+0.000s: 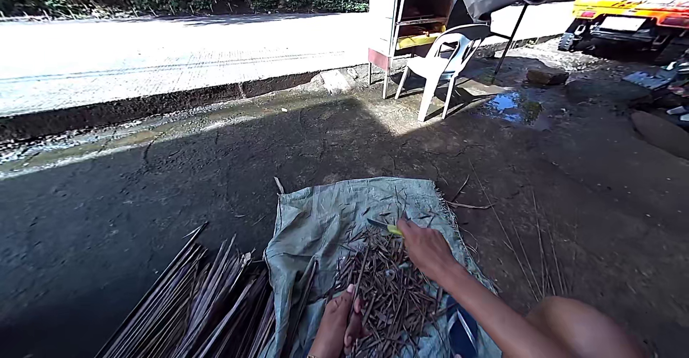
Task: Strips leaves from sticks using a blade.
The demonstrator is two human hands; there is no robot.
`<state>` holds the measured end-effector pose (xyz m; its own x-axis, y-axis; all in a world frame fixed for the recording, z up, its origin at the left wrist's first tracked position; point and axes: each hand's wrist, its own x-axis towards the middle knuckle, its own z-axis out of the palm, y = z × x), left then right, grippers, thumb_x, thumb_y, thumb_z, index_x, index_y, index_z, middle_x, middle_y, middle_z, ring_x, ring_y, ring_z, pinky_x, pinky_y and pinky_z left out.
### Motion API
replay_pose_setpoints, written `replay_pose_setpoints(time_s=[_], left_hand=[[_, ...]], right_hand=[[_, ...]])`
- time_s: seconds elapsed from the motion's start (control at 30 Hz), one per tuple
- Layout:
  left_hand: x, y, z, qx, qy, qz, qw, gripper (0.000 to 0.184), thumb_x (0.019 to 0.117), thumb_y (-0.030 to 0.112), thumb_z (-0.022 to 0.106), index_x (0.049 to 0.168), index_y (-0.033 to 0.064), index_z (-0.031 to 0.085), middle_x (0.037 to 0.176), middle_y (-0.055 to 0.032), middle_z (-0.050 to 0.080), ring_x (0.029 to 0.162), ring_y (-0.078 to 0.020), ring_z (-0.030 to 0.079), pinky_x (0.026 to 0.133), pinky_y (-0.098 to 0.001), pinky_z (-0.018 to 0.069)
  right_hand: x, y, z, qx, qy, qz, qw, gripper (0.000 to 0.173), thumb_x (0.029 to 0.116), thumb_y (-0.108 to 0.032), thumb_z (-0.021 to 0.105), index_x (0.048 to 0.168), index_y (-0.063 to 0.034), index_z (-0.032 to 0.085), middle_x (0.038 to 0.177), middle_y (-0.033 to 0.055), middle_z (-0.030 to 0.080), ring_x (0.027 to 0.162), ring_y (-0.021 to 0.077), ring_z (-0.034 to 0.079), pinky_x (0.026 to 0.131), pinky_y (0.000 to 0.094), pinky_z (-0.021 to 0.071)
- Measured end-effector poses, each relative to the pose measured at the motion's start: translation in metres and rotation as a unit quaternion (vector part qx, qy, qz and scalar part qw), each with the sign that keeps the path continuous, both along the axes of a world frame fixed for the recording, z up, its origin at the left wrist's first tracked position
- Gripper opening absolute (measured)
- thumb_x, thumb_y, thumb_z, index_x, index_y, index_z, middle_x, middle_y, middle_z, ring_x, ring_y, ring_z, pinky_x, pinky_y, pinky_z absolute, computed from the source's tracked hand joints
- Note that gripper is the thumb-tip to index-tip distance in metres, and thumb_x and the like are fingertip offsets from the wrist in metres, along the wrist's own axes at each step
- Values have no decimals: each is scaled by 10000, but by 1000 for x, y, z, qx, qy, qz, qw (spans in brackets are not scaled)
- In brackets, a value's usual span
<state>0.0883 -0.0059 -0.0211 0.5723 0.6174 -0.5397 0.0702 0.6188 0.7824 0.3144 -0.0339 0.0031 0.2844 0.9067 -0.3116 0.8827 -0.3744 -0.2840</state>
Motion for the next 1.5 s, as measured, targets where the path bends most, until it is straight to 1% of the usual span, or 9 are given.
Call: replay_pose_setpoints(time_s=[0.17,0.43,0.6,0.73,0.8,0.97,1.13,1.33,1.5], left_hand=[[3,0,-5,-52,-33,38,997,517,1135,187,165,714,166,466,416,107,384,350,-10,415,471,-175,467],[2,-4,-3,-79,-63,31,994,540,1134,199,160,694,179,472,407,107,391,347,-7,427,477,-179,477],[0,1,-12,-191,-194,50,961,600,1130,264,116,691,190,518,416,125,407,352,17,447,478,-135,481],[-3,1,-14,-258,-257,29,931,627,1124,290,108,683,183,542,431,115,438,366,17,481,478,-124,493],[-3,1,-14,-259,-266,11,928,621,1125,286,113,683,189,539,431,118,435,369,21,479,485,-122,494],[-3,5,-15,-245,-270,20,931,644,1116,265,92,688,180,564,428,114,447,367,20,484,480,-121,493],[0,1,-12,-222,-224,43,948,629,1126,272,100,675,176,528,413,101,427,355,-5,486,486,-154,518],[6,0,-10,-130,-147,78,977,599,1118,199,99,672,193,499,406,112,414,349,5,444,476,-162,482],[11,-1,-7,-71,2,33,997,514,1146,240,171,736,140,464,415,78,366,359,-53,439,543,-245,547]], right_hand=[[-40,-16,-32,112,14,133,985,231,1027,-53,516,1202,-18,662,1011,242,700,805,428,713,681,557,559],[12,3,3,5,-31,-73,997,339,1067,-58,430,1390,-37,529,1261,243,642,1048,440,684,860,570,533],[-49,-24,-41,263,-66,114,956,132,908,-16,654,1022,-34,717,824,175,691,606,334,693,524,460,569],[-12,-2,-11,19,-28,-6,999,341,1053,-25,432,1368,-32,561,1208,250,660,978,443,699,813,569,550],[11,6,-1,-6,-24,-68,997,358,1068,-49,413,1408,-50,524,1267,234,646,1055,436,686,864,566,538],[-26,-18,-16,159,0,61,985,205,994,-46,557,1166,-24,667,1006,224,707,786,413,719,660,547,572],[1,1,1,-16,-11,-31,999,368,1063,-51,423,1415,-56,529,1250,247,649,1051,451,680,863,587,531],[-53,-31,-11,79,52,113,989,247,1023,-48,517,1235,-31,643,1054,234,698,830,423,716,697,562,568],[-39,-16,-16,-19,49,109,993,296,1069,-75,446,1328,-43,587,1160,257,665,964,450,694,804,584,543]])
